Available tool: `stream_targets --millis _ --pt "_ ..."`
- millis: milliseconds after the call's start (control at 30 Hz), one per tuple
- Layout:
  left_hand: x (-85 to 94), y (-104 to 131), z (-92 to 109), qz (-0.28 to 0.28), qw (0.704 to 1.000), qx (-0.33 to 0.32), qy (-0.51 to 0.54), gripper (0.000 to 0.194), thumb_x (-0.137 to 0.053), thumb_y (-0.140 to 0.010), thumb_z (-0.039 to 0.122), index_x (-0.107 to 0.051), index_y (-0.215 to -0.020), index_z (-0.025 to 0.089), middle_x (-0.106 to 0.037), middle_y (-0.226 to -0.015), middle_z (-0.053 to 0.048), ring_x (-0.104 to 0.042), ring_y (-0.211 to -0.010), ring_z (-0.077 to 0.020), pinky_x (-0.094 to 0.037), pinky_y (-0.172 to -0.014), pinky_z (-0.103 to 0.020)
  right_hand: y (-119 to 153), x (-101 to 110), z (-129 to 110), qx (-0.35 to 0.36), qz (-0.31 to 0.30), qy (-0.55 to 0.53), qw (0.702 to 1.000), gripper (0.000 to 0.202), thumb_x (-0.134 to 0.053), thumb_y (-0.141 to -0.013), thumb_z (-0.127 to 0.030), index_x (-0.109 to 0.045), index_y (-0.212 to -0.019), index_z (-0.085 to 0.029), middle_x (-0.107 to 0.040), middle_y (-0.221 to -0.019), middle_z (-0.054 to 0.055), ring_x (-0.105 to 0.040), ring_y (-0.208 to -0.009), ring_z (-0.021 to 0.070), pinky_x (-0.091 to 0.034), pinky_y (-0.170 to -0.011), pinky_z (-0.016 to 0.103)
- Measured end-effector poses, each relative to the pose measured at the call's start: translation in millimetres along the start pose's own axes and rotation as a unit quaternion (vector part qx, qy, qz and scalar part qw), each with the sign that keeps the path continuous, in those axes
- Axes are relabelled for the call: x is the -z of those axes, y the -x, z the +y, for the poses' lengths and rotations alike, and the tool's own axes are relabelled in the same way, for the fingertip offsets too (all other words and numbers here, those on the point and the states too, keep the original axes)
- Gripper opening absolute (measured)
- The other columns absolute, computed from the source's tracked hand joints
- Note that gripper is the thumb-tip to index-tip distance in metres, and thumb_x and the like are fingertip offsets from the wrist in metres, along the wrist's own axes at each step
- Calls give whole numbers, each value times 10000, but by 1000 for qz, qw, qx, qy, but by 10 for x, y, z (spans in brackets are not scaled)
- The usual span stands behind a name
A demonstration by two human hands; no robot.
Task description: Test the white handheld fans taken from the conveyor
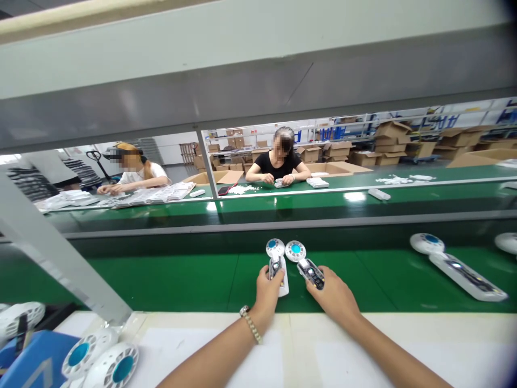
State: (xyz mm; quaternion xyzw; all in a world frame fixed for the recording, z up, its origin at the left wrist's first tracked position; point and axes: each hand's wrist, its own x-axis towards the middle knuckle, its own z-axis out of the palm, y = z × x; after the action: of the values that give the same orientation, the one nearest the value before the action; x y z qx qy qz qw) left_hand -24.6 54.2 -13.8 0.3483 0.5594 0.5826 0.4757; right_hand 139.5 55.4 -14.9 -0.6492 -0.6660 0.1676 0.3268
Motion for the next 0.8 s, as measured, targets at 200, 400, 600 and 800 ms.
stream_targets --millis 200,400,600,800 --pt "-29 105 53 -88 993 10 72 433 -737 -611 431 -552 -844 116 -571 -698 -14 -549 -615 -121 -440 -563 -217 65 52 -53 -87 -80 -380 917 347 -628 -678 -427 -583 -897 -162 -636 -703 46 -588 -620 209 -433 -509 283" --pt "-9 253 140 -282 950 45 127 602 -827 -509 217 -470 -990 164 -610 -861 -38 -613 -753 -184 -500 -692 -318 243 156 -160 -116 -203 -576 784 352 -703 -656 -294 -561 -958 -181 -646 -744 17 -600 -603 151 -488 -542 255" --pt "-28 295 191 -303 944 104 83 482 -739 -641 306 -412 -975 189 -601 -846 -27 -612 -565 -142 -521 -559 -317 234 271 -72 -163 -171 -581 779 265 -621 -714 -270 -560 -966 -213 -670 -900 35 -634 -638 157 -527 -545 268" --pt "45 387 183 -319 936 119 91 412 -649 -618 107 -434 -963 171 -595 -973 -71 -632 -754 -195 -512 -706 -377 370 333 32 -170 -189 -568 783 263 -498 -744 -225 -536 -1005 -225 -686 -935 53 -678 -695 214 -552 -626 367"
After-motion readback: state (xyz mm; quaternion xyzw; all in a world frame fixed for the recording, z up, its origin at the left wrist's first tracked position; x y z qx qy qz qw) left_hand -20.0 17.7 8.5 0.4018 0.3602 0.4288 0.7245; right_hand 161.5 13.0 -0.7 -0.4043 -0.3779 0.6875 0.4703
